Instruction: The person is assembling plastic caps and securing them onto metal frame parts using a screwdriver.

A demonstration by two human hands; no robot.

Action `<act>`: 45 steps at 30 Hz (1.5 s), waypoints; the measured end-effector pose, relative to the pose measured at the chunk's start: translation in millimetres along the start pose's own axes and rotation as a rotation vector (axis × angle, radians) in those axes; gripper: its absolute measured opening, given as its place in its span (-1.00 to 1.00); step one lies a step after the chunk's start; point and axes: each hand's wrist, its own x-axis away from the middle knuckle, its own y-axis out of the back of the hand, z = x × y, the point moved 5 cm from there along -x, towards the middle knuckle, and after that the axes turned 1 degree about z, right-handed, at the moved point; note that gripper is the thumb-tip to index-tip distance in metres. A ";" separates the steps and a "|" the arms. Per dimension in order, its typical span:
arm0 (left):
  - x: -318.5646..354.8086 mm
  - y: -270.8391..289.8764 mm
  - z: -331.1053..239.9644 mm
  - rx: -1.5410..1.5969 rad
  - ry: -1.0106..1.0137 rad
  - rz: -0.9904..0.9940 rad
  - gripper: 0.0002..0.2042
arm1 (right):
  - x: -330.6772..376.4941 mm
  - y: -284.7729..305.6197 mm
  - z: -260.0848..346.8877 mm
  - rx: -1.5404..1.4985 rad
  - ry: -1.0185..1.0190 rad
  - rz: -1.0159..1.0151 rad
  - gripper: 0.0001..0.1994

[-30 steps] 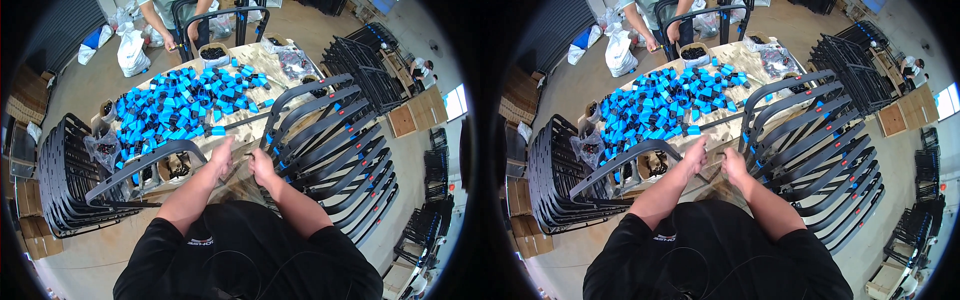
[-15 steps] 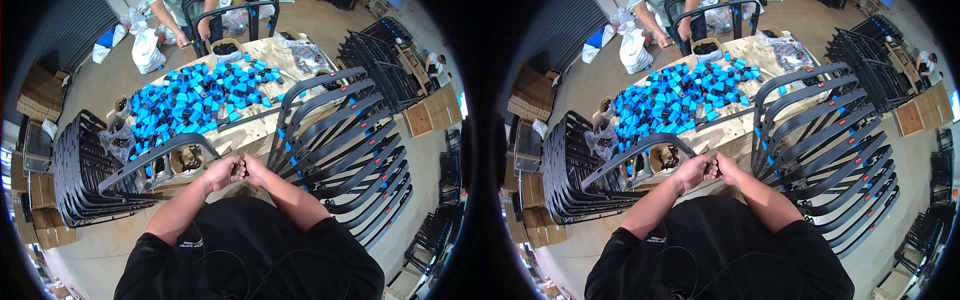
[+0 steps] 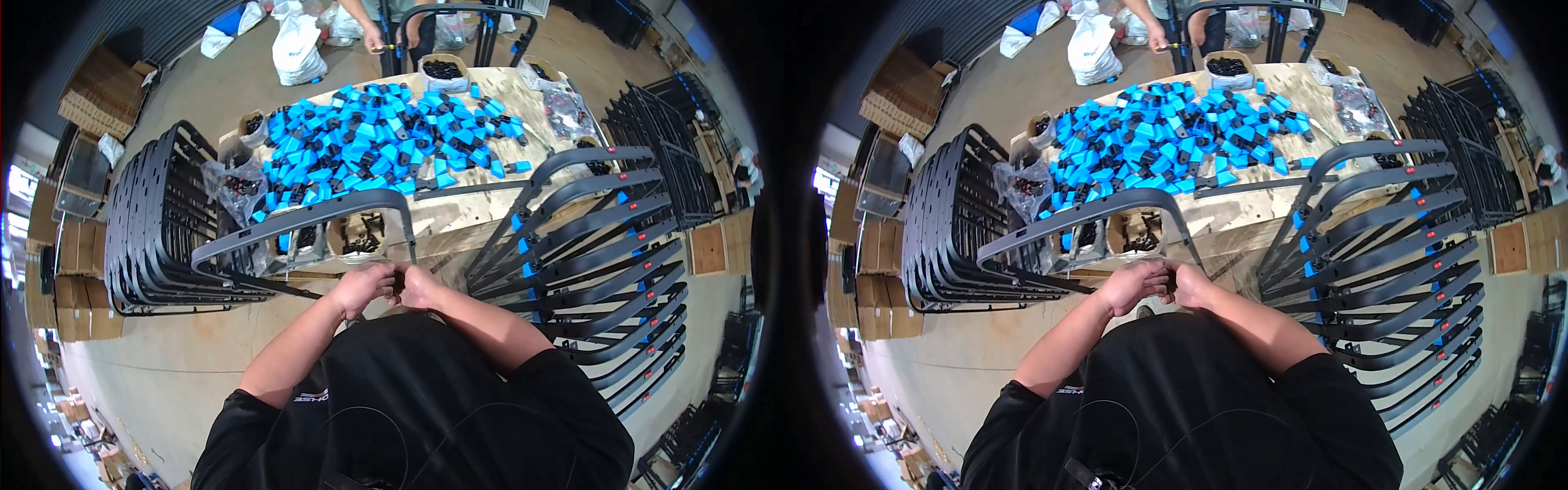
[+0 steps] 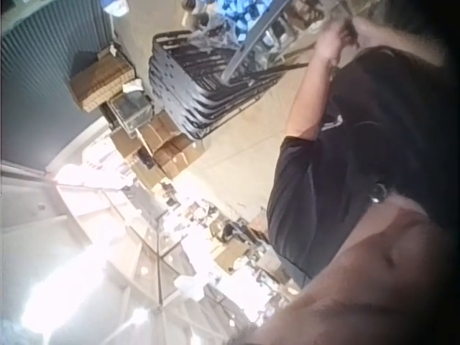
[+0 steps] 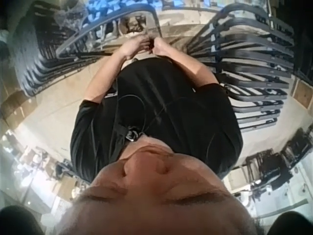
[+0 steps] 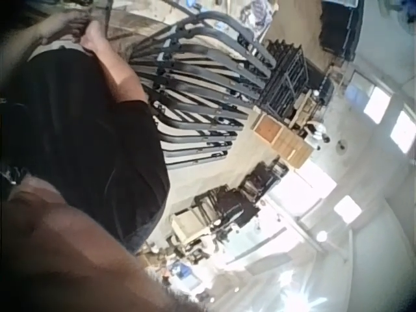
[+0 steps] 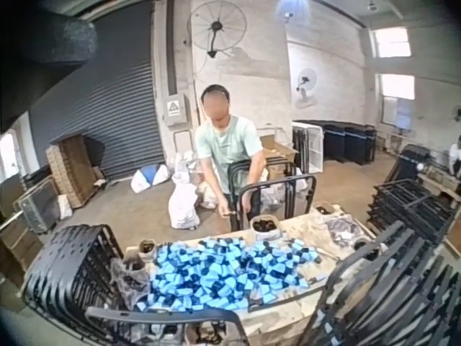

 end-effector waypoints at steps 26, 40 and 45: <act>200.7 317.2 99.4 0.290 0.035 -0.411 -0.78 | -184.2 -143.0 41.4 0.536 0.350 -0.490 -0.70; 292.3 239.8 -125.9 -0.878 -1.404 -0.856 -0.81 | 21.1 11.8 -143.5 0.569 0.166 -0.837 -0.75; 241.8 282.8 -160.5 -0.760 -0.863 -0.776 -0.75 | 45.0 17.1 -163.4 0.390 0.252 -0.863 -0.80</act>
